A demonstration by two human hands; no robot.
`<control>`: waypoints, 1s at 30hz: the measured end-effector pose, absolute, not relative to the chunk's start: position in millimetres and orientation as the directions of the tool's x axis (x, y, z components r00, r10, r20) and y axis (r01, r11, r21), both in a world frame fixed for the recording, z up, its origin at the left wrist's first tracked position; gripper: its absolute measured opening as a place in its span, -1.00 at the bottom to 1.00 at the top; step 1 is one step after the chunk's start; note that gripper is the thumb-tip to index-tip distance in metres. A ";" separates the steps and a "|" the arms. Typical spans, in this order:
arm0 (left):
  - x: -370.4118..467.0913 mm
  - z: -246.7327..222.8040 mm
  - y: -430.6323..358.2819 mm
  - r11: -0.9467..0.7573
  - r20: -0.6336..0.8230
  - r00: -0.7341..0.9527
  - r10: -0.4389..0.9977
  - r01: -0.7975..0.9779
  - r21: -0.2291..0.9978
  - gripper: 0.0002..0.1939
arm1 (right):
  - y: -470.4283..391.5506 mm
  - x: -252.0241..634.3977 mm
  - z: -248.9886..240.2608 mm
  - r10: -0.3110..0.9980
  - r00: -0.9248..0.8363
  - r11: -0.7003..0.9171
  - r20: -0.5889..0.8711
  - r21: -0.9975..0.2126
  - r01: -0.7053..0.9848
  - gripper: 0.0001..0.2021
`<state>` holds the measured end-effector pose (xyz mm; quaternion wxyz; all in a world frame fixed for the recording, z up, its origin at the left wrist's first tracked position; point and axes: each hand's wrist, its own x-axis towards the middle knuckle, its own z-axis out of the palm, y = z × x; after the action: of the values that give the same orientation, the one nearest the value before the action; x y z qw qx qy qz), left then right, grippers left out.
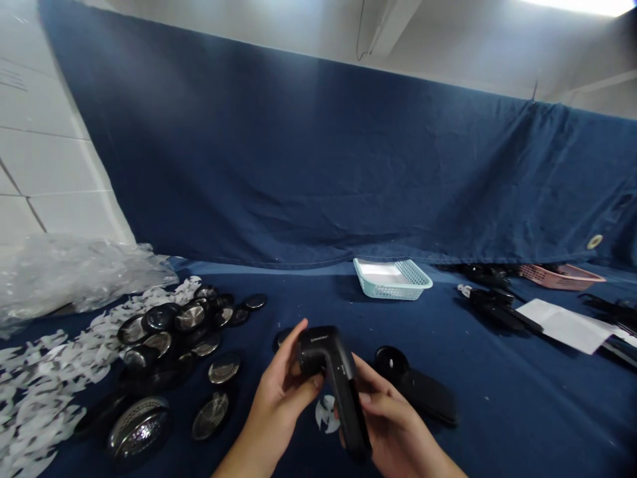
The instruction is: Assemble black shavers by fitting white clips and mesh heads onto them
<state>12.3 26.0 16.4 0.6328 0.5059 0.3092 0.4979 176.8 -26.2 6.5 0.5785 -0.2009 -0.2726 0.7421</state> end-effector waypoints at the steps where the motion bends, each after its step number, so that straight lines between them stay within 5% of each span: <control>1: 12.0 17.0 25.6 -0.006 0.112 0.316 0.942 -0.317 0.948 -0.25 | -26.1 176.9 6.0 0.970 -0.244 -0.177 0.019 -0.632 -0.754 -0.44; 11: 12.3 8.1 26.9 -0.182 0.217 0.252 0.943 -0.153 0.971 -0.38 | -26.8 180.8 5.5 0.987 -0.159 -0.114 -0.006 -0.719 -0.685 -0.52; 16: 11.1 4.6 26.1 -0.297 0.292 0.219 0.931 -0.007 0.955 -0.31 | -38.6 175.0 -8.6 0.962 0.179 0.212 0.204 -0.977 -0.031 -0.55; 21: 6.4 13.9 21.0 0.012 0.092 0.536 0.839 -0.186 0.982 0.00 | -41.5 177.4 -17.6 0.866 0.158 0.422 0.475 -0.863 0.279 -0.39; 24: 4.4 17.0 20.9 0.252 0.059 0.643 0.764 -0.380 0.890 0.13 | -38.1 180.0 -13.6 0.768 0.037 0.574 0.639 -0.713 0.402 -0.33; 27: 4.8 16.5 22.2 0.348 0.004 0.592 0.806 -0.480 0.805 -0.17 | -36.9 177.0 -9.4 0.713 -0.001 0.639 0.701 -0.650 0.412 -0.28; 30: 6.0 15.2 23.0 0.393 -0.054 0.544 0.837 -0.531 0.751 -0.42 | -38.9 171.4 -7.5 0.756 0.121 0.575 0.644 -0.740 0.348 -0.35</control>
<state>6.0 23.0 15.2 0.8056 0.3511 0.2182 0.4245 171.4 -38.9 -7.5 0.6128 -0.4298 -0.6419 0.1662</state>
